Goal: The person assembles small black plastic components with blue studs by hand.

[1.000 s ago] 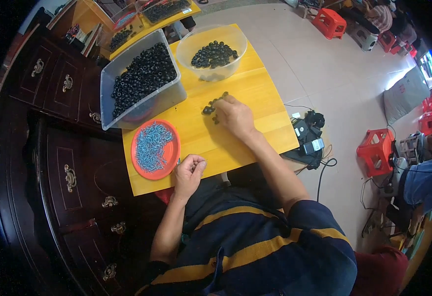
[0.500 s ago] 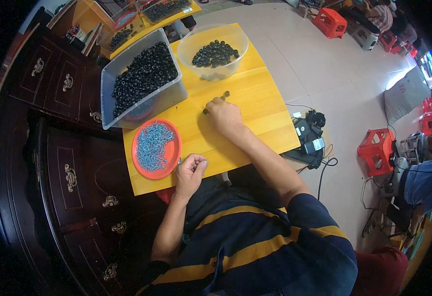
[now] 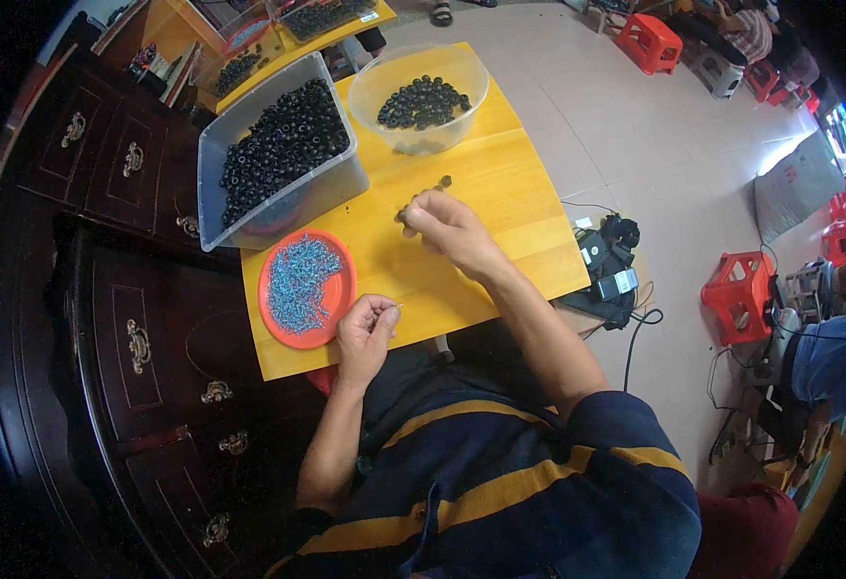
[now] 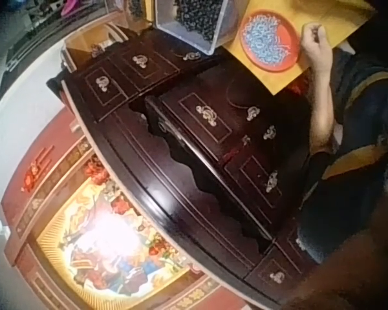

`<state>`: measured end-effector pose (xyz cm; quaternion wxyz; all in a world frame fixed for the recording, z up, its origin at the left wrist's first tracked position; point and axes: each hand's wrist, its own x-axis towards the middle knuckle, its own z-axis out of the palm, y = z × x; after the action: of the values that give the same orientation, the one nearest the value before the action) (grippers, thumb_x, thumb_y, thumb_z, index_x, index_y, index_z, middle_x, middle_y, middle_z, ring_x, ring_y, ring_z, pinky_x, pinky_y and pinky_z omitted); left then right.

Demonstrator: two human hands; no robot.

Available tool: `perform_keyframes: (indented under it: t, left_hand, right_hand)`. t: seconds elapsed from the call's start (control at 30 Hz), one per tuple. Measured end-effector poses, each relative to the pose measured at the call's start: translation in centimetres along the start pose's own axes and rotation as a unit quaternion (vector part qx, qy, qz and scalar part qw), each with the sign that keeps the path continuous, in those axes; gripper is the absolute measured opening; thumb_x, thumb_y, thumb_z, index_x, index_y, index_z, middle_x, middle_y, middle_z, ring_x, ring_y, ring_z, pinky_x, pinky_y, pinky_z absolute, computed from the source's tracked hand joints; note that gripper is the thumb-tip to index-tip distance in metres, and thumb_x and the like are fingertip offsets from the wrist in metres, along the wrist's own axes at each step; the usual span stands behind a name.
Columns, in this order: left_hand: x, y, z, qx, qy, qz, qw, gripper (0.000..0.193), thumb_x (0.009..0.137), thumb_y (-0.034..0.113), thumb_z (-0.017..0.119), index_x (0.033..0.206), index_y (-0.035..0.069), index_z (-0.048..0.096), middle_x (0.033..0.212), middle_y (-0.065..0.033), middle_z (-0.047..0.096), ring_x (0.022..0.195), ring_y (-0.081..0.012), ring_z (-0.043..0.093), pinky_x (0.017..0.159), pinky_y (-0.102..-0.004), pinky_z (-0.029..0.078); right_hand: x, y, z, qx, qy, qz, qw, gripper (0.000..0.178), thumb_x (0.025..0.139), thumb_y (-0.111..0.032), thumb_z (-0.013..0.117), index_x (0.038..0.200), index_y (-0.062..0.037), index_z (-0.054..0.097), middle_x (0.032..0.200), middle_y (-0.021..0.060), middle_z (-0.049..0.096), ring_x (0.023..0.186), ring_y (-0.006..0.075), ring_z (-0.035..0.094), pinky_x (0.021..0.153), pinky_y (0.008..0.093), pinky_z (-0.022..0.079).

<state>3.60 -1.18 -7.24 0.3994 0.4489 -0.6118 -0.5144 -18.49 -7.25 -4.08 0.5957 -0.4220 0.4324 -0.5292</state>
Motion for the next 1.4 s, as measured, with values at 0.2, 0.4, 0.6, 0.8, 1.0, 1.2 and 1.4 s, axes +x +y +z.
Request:
perform_keyframes:
  t: [0.2,0.4,0.6,0.8,1.0,1.2,1.4]
  left_hand:
    - [1.4,3.9,0.7,-0.036,0.007,0.025,0.999,0.005,0.094,0.004,0.062,0.096,0.000,0.061,0.077,0.0017,0.059,0.064,-0.0028,0.051,0.059,-0.0200,0.043]
    - [2.5,4.8,1.3,0.000,-0.016,0.057,0.998,0.006,0.095,0.005,0.063,0.098,0.000,0.062,0.083,0.0018,0.061,0.068,-0.0028,0.054,0.062,-0.0185,0.046]
    - [2.6,5.1,1.7,0.055,0.002,0.080,0.995,0.003,0.091,0.000,0.065,0.090,-0.001,0.062,0.076,-0.0042,0.068,0.061,-0.0068,0.059,0.057,-0.0219,0.047]
    - [2.5,5.4,0.9,0.029,-0.058,0.028,0.997,0.005,0.088,-0.002,0.068,0.087,0.000,0.064,0.075,-0.0013,0.068,0.062,-0.0041,0.058,0.058,-0.0199,0.047]
    - [2.5,5.7,0.7,-0.032,-0.104,-0.017,0.994,0.005,0.089,-0.001,0.069,0.088,0.001,0.065,0.075,0.0028,0.064,0.066,-0.0017,0.056,0.060,-0.0177,0.046]
    - [2.8,5.6,1.2,-0.042,-0.096,-0.007,0.994,0.004,0.091,0.002,0.067,0.093,0.001,0.065,0.078,0.0023,0.063,0.066,-0.0026,0.055,0.061,-0.0181,0.045]
    - [3.0,5.7,1.2,-0.079,-0.090,-0.014,0.993,0.007,0.094,0.005,0.065,0.099,0.000,0.063,0.080,0.0010,0.063,0.067,-0.0035,0.055,0.062,-0.0178,0.045]
  right_hand:
    - [-3.8,1.9,1.0,0.266,-0.061,0.052,0.961,0.019,0.101,-0.030,0.056,0.098,-0.0111,0.058,0.080,0.0004,0.060,0.056,0.0048,0.041,0.052,0.0188,0.034]
    - [-5.1,3.4,2.4,0.275,-0.064,0.040,0.958,0.023,0.101,-0.031,0.056,0.098,-0.0083,0.058,0.081,-0.0007,0.060,0.062,0.0057,0.045,0.058,0.0198,0.037]
    - [-5.7,3.6,2.5,0.193,-0.049,0.033,0.979,0.021,0.101,-0.028,0.058,0.098,-0.0078,0.059,0.079,-0.0031,0.056,0.063,0.0043,0.046,0.058,0.0181,0.038]
    - [-6.1,3.7,0.9,0.147,-0.114,0.037,0.982,0.020,0.101,-0.027,0.059,0.097,-0.0069,0.060,0.082,-0.0011,0.061,0.068,0.0040,0.053,0.062,0.0177,0.043]
    - [-6.0,4.1,0.6,0.145,-0.178,0.059,0.972,0.022,0.100,-0.029,0.061,0.095,-0.0071,0.059,0.083,0.0010,0.065,0.068,0.0044,0.056,0.063,0.0182,0.044]
    - [-6.3,4.8,1.2,0.264,-0.153,0.076,0.949,0.024,0.099,-0.031,0.061,0.096,-0.0075,0.059,0.082,0.0014,0.065,0.067,0.0056,0.056,0.062,0.0185,0.045]
    - [-6.1,4.8,1.3,0.317,-0.153,0.095,0.931,0.028,0.098,-0.035,0.061,0.098,-0.0074,0.059,0.082,0.0008,0.063,0.069,0.0064,0.056,0.064,0.0189,0.045]
